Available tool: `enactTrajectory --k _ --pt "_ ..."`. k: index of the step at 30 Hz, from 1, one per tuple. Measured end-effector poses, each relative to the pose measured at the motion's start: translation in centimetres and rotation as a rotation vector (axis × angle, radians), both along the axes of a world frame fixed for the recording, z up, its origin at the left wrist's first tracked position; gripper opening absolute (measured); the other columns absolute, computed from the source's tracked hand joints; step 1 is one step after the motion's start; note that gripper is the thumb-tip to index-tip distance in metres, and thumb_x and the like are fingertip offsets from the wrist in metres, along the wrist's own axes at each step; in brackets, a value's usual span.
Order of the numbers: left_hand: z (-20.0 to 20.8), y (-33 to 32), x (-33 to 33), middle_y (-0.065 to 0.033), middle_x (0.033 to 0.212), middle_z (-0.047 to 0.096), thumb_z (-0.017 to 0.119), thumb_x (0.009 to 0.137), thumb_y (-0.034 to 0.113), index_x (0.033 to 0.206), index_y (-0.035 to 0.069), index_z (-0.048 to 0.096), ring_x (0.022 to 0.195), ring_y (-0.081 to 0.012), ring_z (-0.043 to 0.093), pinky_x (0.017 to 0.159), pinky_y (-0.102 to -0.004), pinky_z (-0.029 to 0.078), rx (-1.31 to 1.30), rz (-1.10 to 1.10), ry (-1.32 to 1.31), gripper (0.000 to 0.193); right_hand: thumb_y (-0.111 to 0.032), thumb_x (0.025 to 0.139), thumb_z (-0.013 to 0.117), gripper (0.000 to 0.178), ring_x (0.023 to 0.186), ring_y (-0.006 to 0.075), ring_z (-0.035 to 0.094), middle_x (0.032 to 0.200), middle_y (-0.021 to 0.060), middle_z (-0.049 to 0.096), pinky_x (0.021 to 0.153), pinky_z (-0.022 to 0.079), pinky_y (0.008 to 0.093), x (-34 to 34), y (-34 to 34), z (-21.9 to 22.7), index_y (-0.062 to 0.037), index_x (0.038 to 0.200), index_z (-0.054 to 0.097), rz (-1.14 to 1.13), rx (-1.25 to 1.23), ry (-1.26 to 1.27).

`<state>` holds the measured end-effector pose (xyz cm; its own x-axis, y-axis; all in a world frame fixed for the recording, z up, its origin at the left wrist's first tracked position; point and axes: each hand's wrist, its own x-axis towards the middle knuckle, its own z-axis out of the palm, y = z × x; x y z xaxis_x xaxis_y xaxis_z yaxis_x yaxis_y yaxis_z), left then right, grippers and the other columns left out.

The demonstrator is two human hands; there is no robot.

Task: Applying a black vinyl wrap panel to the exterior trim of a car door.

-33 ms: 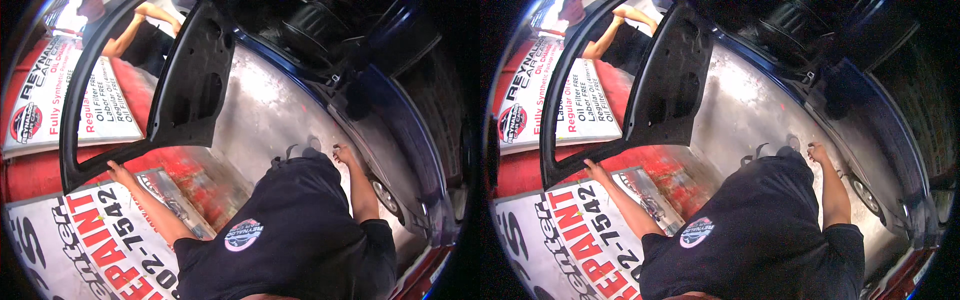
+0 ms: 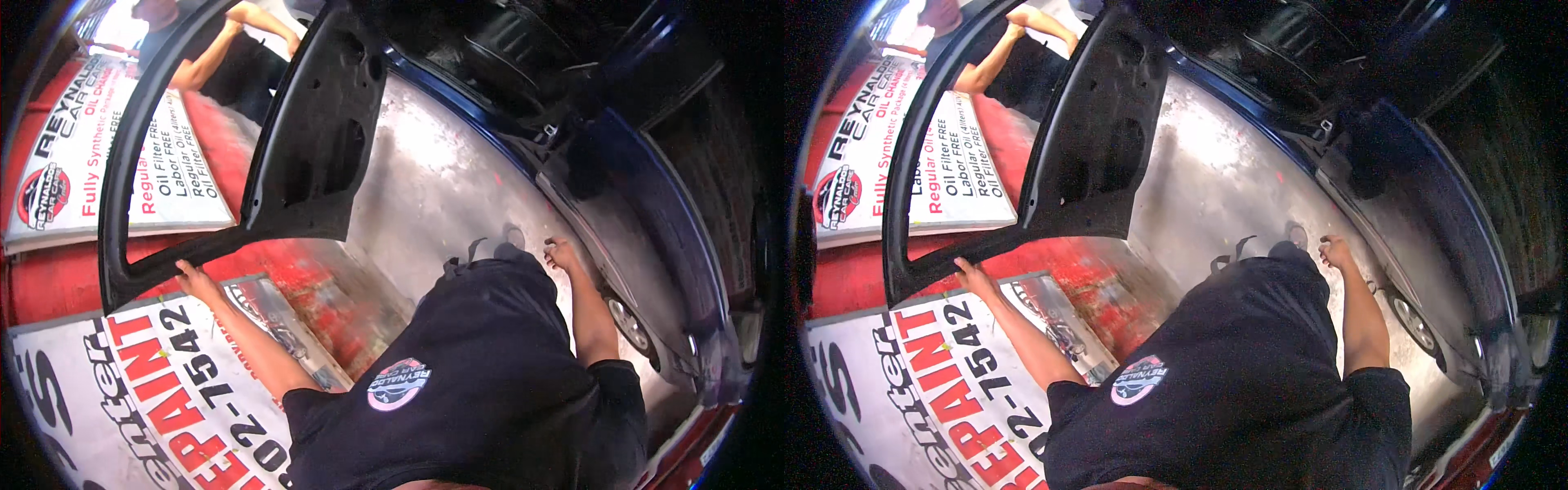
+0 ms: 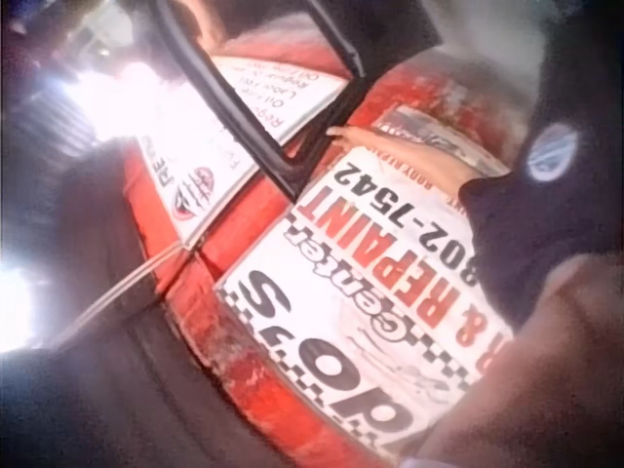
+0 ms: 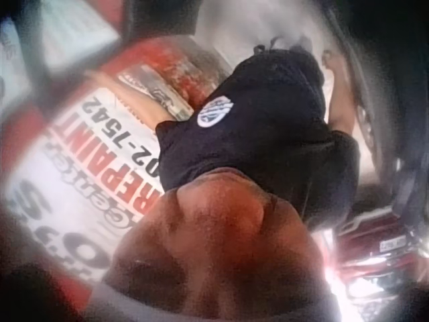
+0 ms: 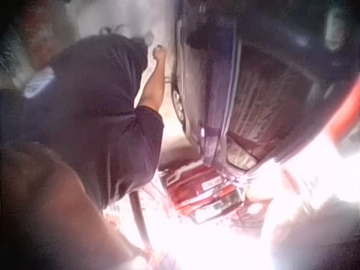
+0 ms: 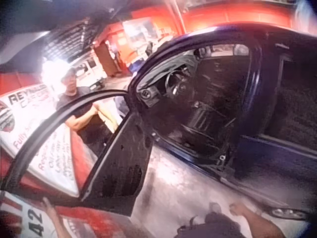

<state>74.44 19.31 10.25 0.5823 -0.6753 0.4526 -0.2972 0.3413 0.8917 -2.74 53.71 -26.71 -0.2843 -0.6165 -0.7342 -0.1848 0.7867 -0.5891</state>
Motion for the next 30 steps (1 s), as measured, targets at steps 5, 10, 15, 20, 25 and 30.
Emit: enactTrajectory --k 5,10,15,20,25,30 --pt "0.1 -0.3 0.3 -0.0181 0.119 0.063 0.062 0.103 0.037 0.124 -0.008 0.054 0.105 -0.0237 0.062 0.092 -0.038 0.051 0.027 0.066 -0.01 0.05 -0.01 0.087 0.062 0.043 0.056 0.0198 0.066 0.075 0.0141 0.069 0.044 0.051 0.0331 0.6 -1.3 0.5 0.0003 0.129 0.061 -0.017 -0.024 -0.032" --pt "-0.2 -0.7 0.7 -0.022 0.132 0.059 0.063 0.102 0.042 0.137 -0.012 0.046 0.117 -0.0289 0.059 0.1 -0.0422 0.049 0.082 0.097 -0.011 0.067 -0.01 0.087 0.063 0.043 0.056 0.0196 0.066 0.075 0.0138 0.069 0.045 0.052 0.0332 0.6 -2.1 1.3 -0.0018 0.129 0.061 0.009 -0.03 -0.003" --pt "-0.5 -1.2 1.2 -0.0227 0.132 0.059 0.062 0.102 0.043 0.137 -0.014 0.046 0.117 -0.0273 0.059 0.1 -0.0403 0.048 0.044 0.137 -0.03 0.069 -0.01 0.088 0.061 0.043 0.059 0.0196 0.068 0.077 0.0134 0.07 0.049 0.055 0.0348 1.0 -2.8 2.4 -0.0004 0.13 0.062 0.051 -0.01 0.034" --pt "-1.4 -2.3 3.2 -0.0166 0.129 0.062 0.062 0.102 0.041 0.137 -0.008 0.049 0.108 -0.022 0.059 0.09 -0.0368 0.049 0.027 0.128 -0.023 0.061 -0.01 0.087 0.063 0.041 0.057 0.0208 0.068 0.078 0.0129 0.071 0.048 0.055 0.0347 0.5 -4.7 0.4 -0.0023 0.127 0.062 0.058 0.053 0.022" --pt "-2.2 -3.4 5.2 -0.0186 0.131 0.059 0.057 0.105 0.038 0.138 -0.01 0.043 0.109 -0.0246 0.061 0.09 -0.0366 0.051 0.06 0.329 -0.095 0.06 -0.03 0.082 0.065 0.041 0.08 0.0304 0.072 0.09 0.0217 0.073 0.073 0.058 0.0476 2.7 -20.3 -1.6 -0.0011 0.111 0.071 0.466 -0.119 0.137" --pt "2.9 -2.7 2.8 -0.0098 0.108 0.058 0.065 0.094 0.007 0.137 0.0 0.045 0.095 -0.0222 0.058 0.084 -0.0403 0.051 -0.03 0.407 -0.126 0.048 -0.013 0.093 0.063 0.08 0.068 0.0259 0.07 0.094 0.0225 0.069 0.057 0.059 0.0384 8.3 -46.6 11.9 -0.0061 0.159 0.02 0.391 -0.671 -0.205"
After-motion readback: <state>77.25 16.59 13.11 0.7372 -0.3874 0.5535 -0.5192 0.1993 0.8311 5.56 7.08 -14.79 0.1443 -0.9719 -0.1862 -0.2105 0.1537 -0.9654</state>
